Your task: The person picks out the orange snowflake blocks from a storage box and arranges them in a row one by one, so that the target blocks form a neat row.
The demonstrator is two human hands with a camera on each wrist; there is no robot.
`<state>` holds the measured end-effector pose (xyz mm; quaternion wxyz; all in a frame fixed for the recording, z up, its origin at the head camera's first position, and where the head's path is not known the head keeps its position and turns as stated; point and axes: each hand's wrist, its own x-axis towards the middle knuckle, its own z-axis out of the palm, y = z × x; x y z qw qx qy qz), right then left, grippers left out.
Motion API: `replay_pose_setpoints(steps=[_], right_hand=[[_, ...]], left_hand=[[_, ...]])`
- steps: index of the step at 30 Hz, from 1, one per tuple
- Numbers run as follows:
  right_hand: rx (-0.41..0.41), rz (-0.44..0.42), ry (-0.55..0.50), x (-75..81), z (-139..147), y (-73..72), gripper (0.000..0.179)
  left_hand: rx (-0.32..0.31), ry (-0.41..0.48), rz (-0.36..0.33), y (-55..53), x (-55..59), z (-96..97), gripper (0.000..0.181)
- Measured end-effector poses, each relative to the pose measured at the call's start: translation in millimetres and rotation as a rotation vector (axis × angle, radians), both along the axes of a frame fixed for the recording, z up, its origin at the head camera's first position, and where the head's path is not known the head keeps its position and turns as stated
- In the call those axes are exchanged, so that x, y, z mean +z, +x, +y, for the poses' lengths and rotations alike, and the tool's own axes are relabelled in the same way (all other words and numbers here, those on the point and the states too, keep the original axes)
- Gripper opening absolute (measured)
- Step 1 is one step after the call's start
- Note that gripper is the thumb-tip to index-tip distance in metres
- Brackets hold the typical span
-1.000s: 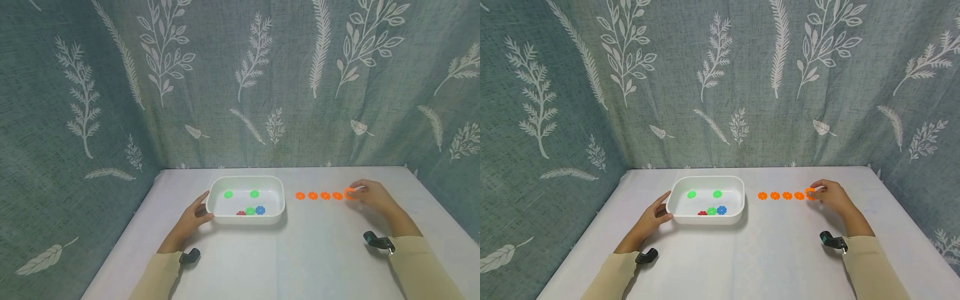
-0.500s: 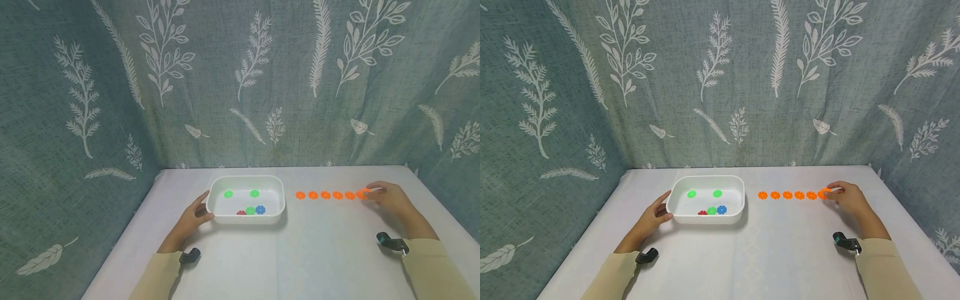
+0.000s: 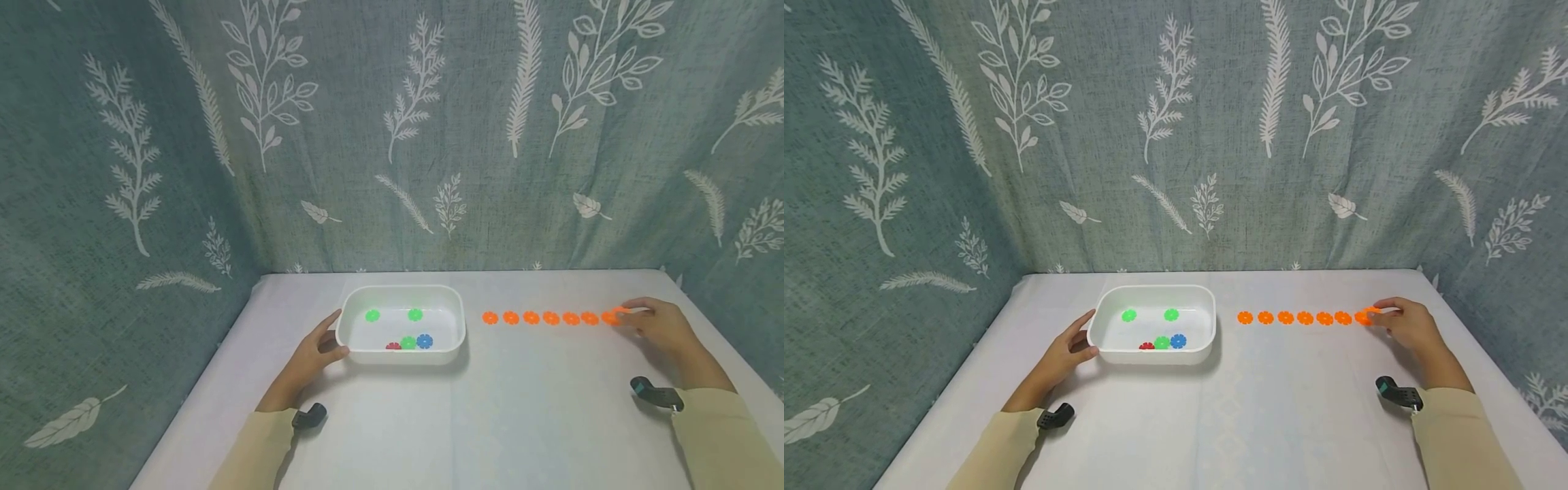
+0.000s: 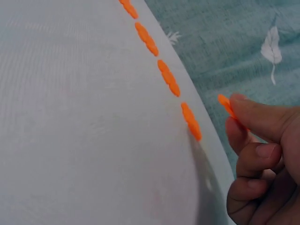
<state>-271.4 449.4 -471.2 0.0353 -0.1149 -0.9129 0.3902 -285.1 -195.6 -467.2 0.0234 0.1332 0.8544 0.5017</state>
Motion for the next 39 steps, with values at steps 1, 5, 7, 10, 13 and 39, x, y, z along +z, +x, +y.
replay_pose_setpoints(steps=[1, 5, 7, 10, 13, 39], right_hand=[[-0.014, 0.008, -0.005, -1.0, 1, 0.7, 0.069], [-0.068, 0.028, -0.016, -5.3, 4, 4.0, 0.068], [-0.096, 0.029, -0.022, -7.8, 5, 4.6, 0.068], [-0.114, 0.033, -0.018, -10.8, 8, 4.5, 0.068], [-0.115, 0.052, -0.002, -12.6, 9, 4.8, 0.065], [-0.177, 0.028, 0.140, -9.7, 1, 1.1, 0.043]], left_hand=[[0.000, 0.002, 0.000, -0.3, -0.3, -0.2, 0.082], [0.016, 0.004, 0.002, -9.5, -12.9, -4.2, 0.083], [0.027, 0.009, 0.002, -16.4, -22.9, -7.2, 0.084], [0.040, 0.008, 0.007, -25.0, -36.2, -11.1, 0.084], [0.047, 0.000, -0.001, -25.1, -36.2, -10.5, 0.085], [0.046, -0.010, -0.024, -22.3, -30.8, -7.8, 0.086]])
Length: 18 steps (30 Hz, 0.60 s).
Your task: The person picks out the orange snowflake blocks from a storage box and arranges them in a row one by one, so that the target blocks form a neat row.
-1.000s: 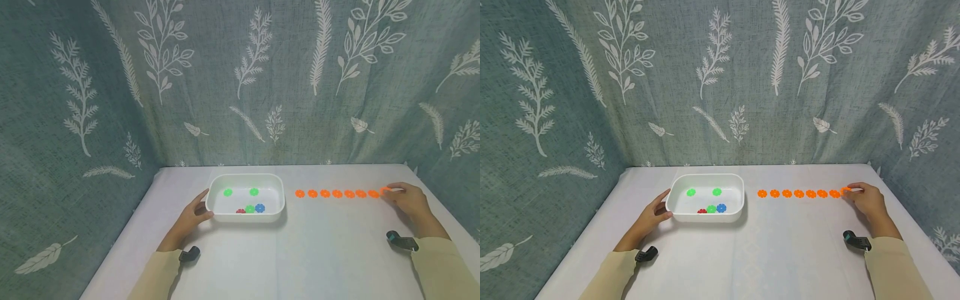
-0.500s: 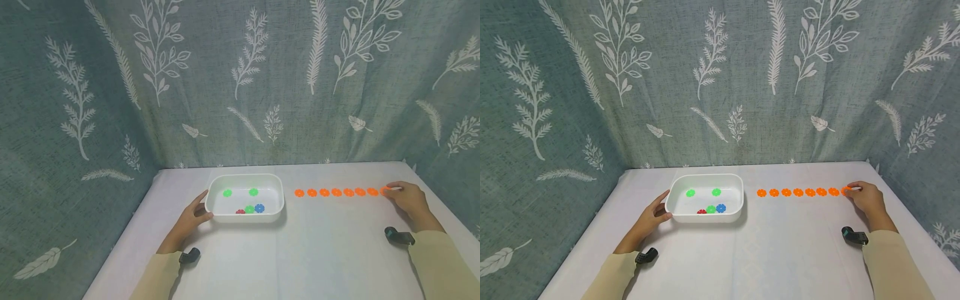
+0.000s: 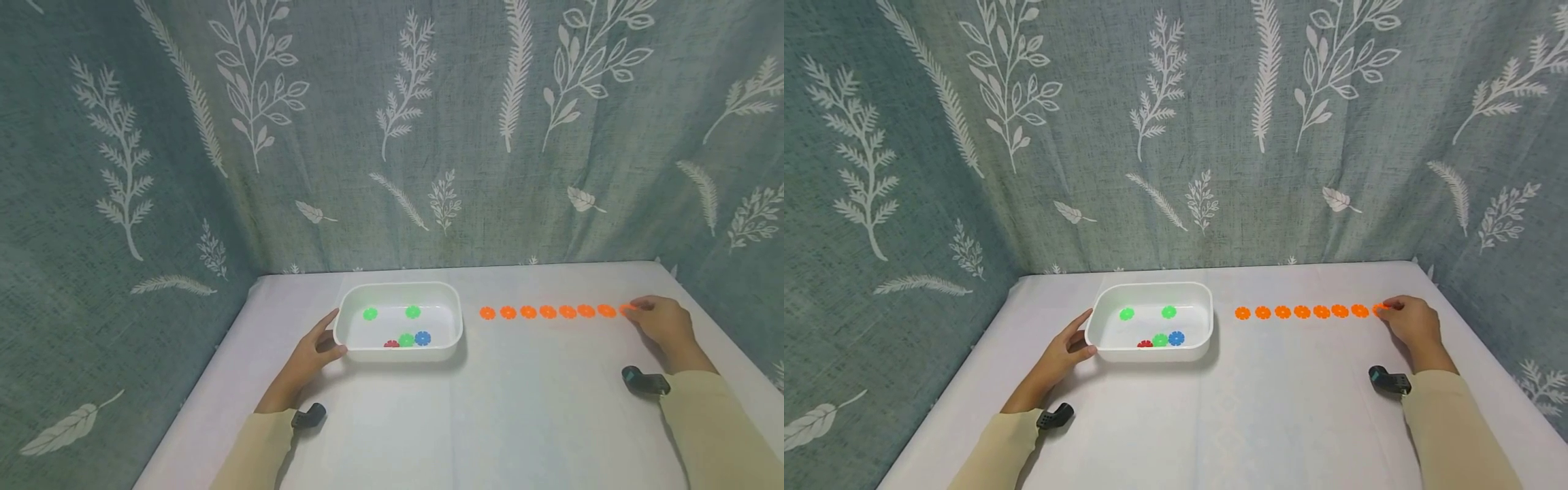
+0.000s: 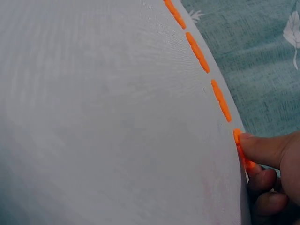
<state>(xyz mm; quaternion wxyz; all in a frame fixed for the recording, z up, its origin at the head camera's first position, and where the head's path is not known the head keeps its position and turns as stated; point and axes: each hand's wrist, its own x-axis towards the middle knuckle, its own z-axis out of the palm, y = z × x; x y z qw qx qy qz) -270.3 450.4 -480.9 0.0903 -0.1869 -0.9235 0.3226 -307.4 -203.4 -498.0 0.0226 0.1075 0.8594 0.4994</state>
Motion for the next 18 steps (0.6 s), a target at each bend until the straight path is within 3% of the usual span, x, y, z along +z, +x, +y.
replay_pose_setpoints(steps=[7, 18], right_hand=[[-0.026, -0.056, -0.036, -0.4, -4.6, -1.2, 0.042], [-0.055, -0.040, -0.156, -8.1, 0.9, 1.8, 0.057]], left_hand=[[-0.001, 0.007, 0.000, 1.9, -0.3, -1.1, 0.086], [-0.042, 0.027, 0.027, -6.5, 0.4, -1.0, 0.085]])
